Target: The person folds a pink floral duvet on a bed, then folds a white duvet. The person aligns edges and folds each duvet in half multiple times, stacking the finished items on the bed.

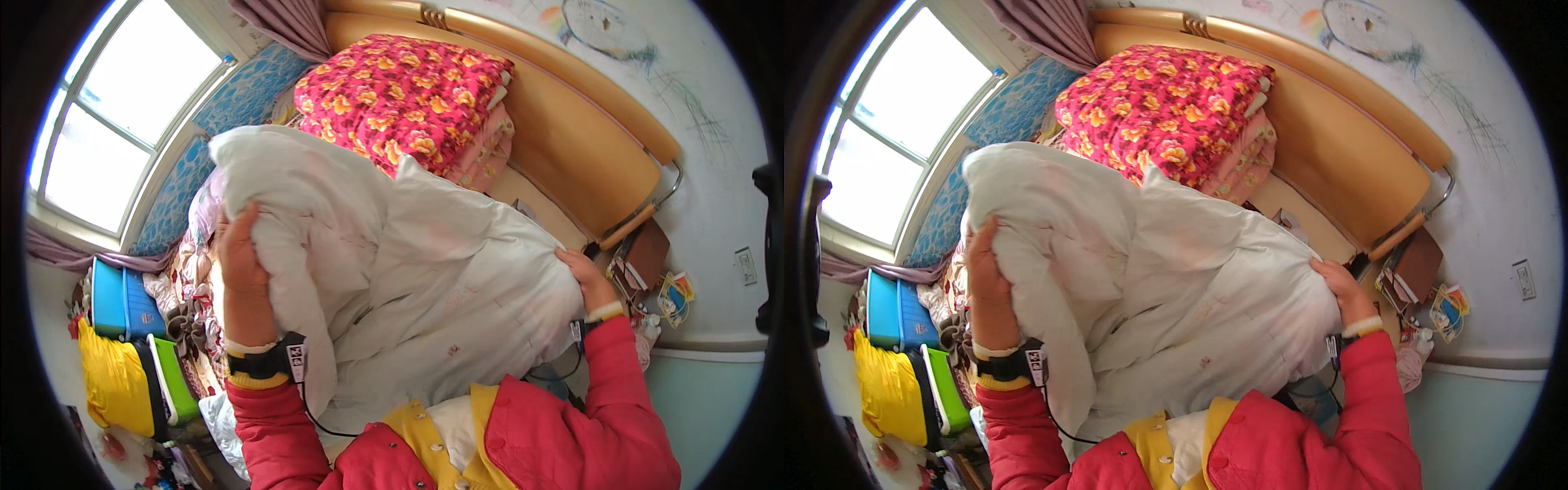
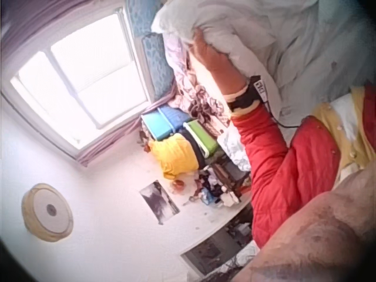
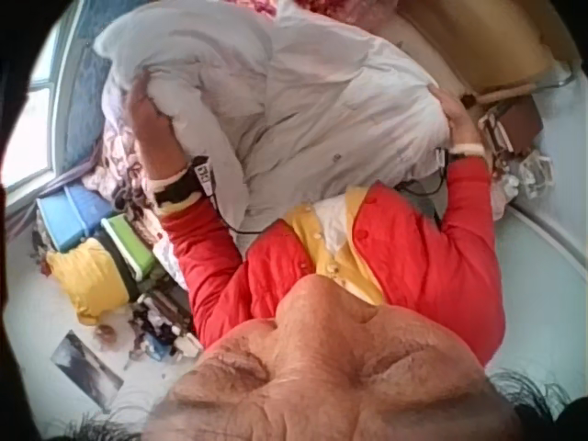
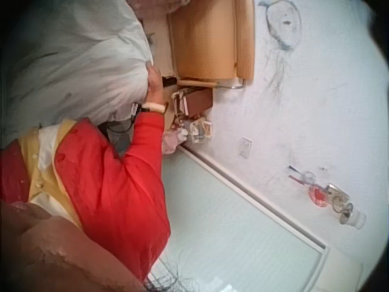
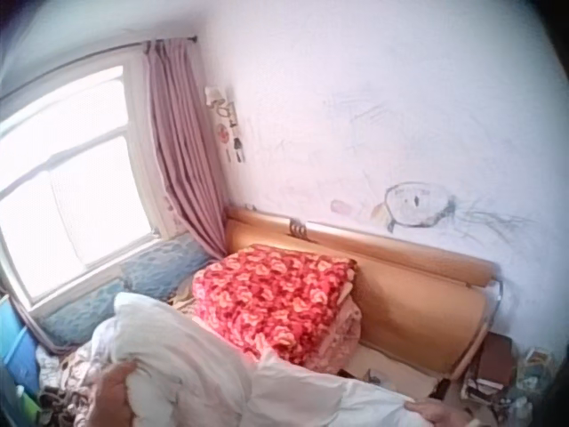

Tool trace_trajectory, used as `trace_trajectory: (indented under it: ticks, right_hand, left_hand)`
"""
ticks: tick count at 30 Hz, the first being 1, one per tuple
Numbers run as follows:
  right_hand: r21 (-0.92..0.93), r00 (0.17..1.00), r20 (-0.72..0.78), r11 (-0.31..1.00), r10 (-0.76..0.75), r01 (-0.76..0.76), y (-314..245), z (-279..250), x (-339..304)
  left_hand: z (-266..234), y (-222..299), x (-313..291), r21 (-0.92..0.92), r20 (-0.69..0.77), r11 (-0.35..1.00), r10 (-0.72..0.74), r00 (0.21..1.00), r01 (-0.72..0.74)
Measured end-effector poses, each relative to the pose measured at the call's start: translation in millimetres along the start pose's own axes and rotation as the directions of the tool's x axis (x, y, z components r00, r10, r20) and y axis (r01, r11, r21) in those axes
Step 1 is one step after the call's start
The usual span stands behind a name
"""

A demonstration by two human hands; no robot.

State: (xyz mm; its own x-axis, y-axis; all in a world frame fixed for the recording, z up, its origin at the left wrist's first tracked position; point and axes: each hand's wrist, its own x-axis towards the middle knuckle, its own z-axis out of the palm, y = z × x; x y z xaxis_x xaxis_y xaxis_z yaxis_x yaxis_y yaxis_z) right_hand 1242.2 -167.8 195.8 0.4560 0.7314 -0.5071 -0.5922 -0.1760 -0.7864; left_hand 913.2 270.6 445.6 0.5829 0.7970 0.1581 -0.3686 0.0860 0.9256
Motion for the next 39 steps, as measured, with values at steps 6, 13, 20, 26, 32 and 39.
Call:
trace_trajectory:
  ticks: [6, 13, 20, 26, 32, 39]
  right_hand:
    - [-0.484, 0.911, -0.407, 0.86, -0.057, -0.162, 124.3, -73.9, 101.1]
    - [-0.918, 0.842, -0.311, 0.368, -0.44, -0.147, 116.6, -65.9, 102.2]
    - [-0.83, 0.846, 0.3, 0.317, -0.44, 0.459, 45.4, 34.0, 139.2]
    - [-0.271, 0.741, 0.575, 0.936, 0.346, -0.227, 42.1, 141.9, 217.0]
    - [0.55, 0.959, 0.273, 0.831, -0.079, -0.088, 33.0, 158.8, 290.8]
    - [-0.488, 0.801, 0.264, 0.641, -0.538, 0.592, 50.2, 102.3, 299.5]
  left_hand:
    - [67.2, -155.9, -9.6, 0.233, 0.117, 0.908, -0.38, 0.917, 0.347]
    - [71.9, -228.0, -51.5, 0.524, 0.139, 0.827, -0.321, 0.937, 0.205]
    - [45.1, -122.0, -69.6, 0.234, -0.043, 0.954, -0.182, 0.982, 0.187]
    - [61.7, -84.2, -102.0, 0.396, -0.092, 0.917, -0.006, 0.996, 0.043]
    - [72.9, -89.0, -91.2, 0.636, 0.223, 0.772, -0.167, 0.96, -0.013]
    - [85.2, -135.9, -81.2, 0.223, -0.054, 0.966, -0.12, 0.991, 0.129]
